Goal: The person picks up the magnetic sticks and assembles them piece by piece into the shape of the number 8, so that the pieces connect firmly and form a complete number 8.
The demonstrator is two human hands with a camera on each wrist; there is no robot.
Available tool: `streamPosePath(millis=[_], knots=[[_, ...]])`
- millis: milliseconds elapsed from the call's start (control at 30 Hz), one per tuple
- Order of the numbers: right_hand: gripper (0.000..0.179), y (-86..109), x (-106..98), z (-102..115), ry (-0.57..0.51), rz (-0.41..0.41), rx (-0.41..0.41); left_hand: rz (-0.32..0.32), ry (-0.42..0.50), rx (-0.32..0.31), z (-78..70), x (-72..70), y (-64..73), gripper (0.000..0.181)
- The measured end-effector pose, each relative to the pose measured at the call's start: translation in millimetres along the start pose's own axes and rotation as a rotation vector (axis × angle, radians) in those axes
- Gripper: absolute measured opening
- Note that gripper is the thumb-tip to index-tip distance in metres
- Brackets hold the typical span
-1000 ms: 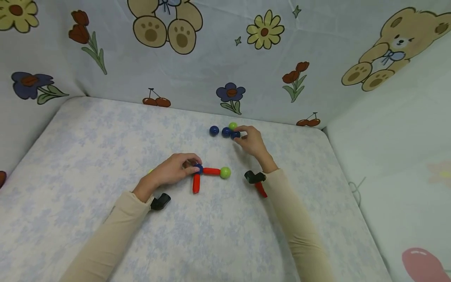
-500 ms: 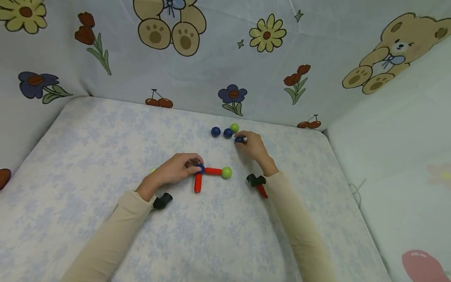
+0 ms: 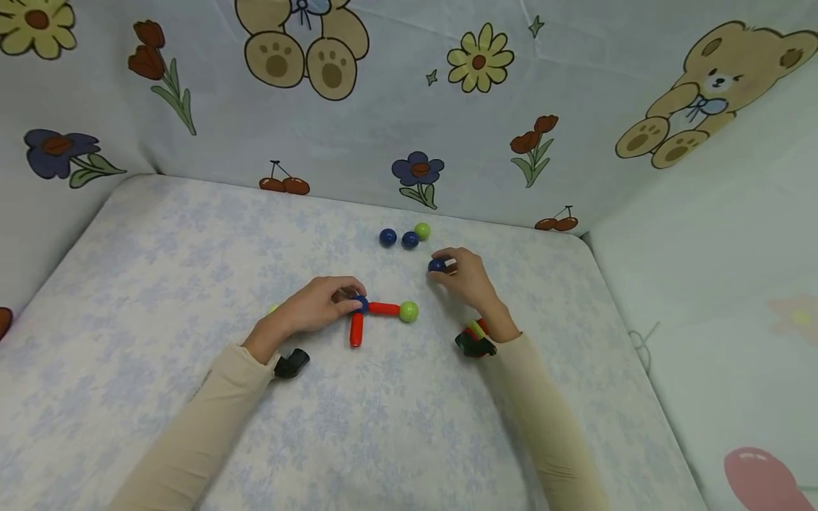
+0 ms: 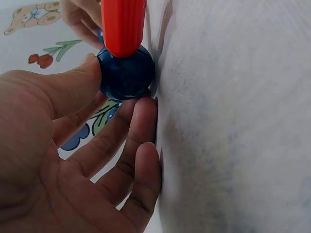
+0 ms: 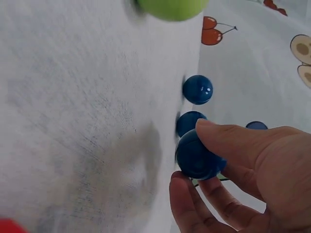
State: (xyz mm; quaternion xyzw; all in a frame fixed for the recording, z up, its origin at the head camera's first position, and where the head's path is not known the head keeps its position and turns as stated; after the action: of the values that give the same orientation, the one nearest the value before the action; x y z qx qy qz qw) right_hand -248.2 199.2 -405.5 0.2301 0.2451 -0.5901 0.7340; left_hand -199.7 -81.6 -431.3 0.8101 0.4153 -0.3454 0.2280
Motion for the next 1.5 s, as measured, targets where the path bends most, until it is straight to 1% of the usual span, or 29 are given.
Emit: streamPosePath(millis=[67,233,367,467,600,667,800,967,1067,1333,1500], knots=[[0.037,7.3,0,3,-0.03,-0.015,-0.029,0.001,0.001,-0.002,0.9,-0.6,0.9,0.025],[0.038,25.4,3,14,-0.079,-0.05,-0.059,-0.003,0.005,0.005,2.1,-0.4,0.8,0.025],[0.039,36.1,10,20,-0.117,-0.037,-0.08,-0.003,0.013,-0.002,3.1,1.1,0.4,0.025],[0.039,43.9,17,23,-0.135,-0.014,-0.131,-0.001,0.016,-0.002,3.0,1.9,0.3,0.025],[0.037,54.6,26,28,-0.146,0.039,-0.195,-0.006,0.013,0.01,2.0,2.6,-0.7,0.026],[0.036,59.1,30,31,-0.14,0.075,-0.211,-0.011,0.011,0.015,1.6,2.8,-1.1,0.025],[0.035,66.0,36,41,-0.09,0.127,-0.232,-0.031,0.003,0.022,1.4,2.2,-1.2,0.025],[0.035,72.4,42,53,-0.06,0.159,-0.255,-0.039,0.0,0.017,1.8,0.7,0.2,0.026],[0.035,74.3,49,56,-0.065,0.201,-0.269,-0.041,-0.004,0.018,2.8,-0.5,0.2,0.025],[0.032,80.7,72,59,-0.094,0.305,-0.297,-0.034,0.005,0.026,2.8,-0.5,-2.8,0.027],[0.033,86.2,84,60,-0.104,0.353,-0.289,-0.036,-0.005,0.018,2.9,1.0,-1.5,0.025]])
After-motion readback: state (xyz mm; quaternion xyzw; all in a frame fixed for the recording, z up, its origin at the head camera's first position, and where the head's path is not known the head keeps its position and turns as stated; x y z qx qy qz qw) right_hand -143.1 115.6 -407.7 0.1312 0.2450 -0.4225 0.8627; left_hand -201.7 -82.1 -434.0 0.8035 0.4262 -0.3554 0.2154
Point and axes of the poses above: each hand's wrist, its own y-axis away from the middle knuckle, its own x-axis out of the palm, z = x × y, the point moved 3 cm from there along -y, towards the middle knuckle, and after that the axes turned 15 degrees about -y, right-handed, at the moved point
